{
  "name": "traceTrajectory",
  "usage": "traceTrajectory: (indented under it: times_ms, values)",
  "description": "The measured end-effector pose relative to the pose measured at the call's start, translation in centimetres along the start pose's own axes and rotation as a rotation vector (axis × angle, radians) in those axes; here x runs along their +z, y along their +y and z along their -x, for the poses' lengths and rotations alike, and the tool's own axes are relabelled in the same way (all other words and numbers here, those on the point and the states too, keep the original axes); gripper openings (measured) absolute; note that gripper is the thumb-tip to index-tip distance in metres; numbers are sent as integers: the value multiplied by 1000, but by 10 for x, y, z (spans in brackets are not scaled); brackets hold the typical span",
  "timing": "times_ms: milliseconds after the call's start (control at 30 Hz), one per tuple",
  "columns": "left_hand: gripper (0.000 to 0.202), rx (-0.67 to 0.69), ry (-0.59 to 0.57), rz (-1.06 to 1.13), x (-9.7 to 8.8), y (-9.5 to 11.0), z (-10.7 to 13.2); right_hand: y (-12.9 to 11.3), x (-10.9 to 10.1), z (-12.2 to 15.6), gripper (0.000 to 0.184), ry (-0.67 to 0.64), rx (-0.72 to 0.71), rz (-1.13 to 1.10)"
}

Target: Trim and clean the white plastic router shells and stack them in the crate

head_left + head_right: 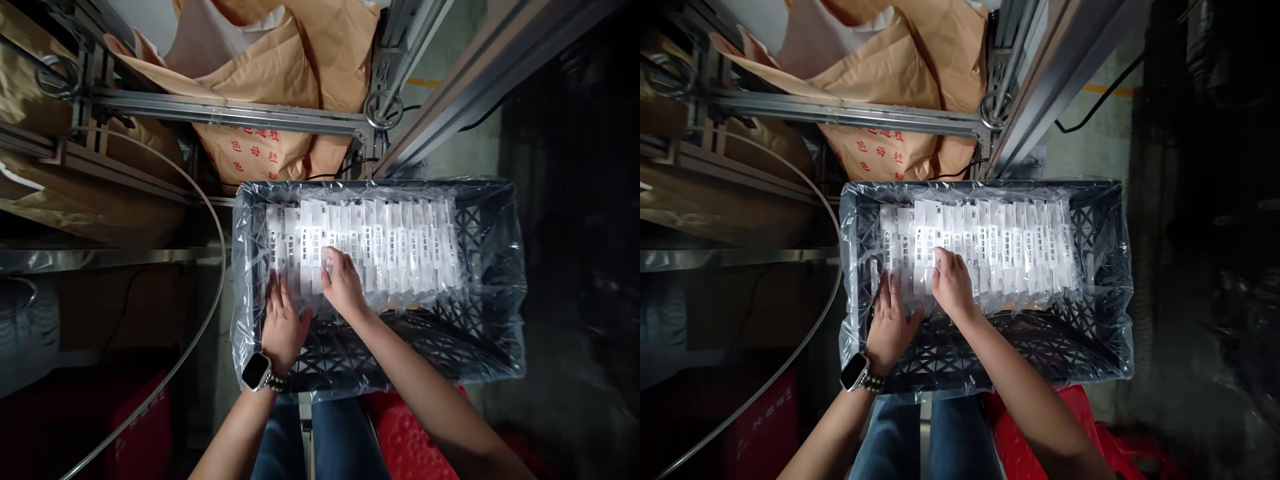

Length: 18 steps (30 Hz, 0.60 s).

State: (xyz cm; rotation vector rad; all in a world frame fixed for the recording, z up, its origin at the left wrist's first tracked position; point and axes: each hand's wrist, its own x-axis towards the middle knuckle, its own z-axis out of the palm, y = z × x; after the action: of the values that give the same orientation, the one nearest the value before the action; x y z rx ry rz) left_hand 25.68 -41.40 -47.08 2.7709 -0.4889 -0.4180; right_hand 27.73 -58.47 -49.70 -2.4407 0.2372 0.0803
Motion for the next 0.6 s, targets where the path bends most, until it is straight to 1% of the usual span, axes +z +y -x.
traceTrajectory:
  times_ms: [33, 67, 133, 233, 300, 400, 467, 533, 567, 600]
  values:
    - [79, 22, -23, 17, -3, 3, 3, 0, 1, 0, 37, 12, -34, 17]
    - [73, 49, -61, 32, -6, 5, 5, 0, 2, 1, 39, -5, -76, 45]
    - [69, 103, -144, 26, -9, 4, 9, -1, 2, 4, 45, -103, -155, 109]
    - [78, 156, -214, -39, -5, -6, 9, 0, -1, 8, 52, -240, -210, 171]
    - [83, 149, -206, -53, 1, -15, 5, 4, -5, 7, 51, -271, -218, 175]
    - [87, 107, -137, -32, 7, -23, -5, 10, -14, 1, 44, -270, -246, 143]
    - [83, 88, -87, -19, 4, -21, -9, 12, -23, -1, 35, -225, -254, 88]
    - [71, 23, -46, -7, -6, -14, -8, 11, -32, 4, 29, -153, -240, 12]
    - [59, -21, -70, -11, -11, -10, -5, 10, -37, 10, 28, -135, -226, -21]
    - [45, -53, -143, -18, -17, -6, -2, 7, -40, 18, 28, -150, -210, -45]
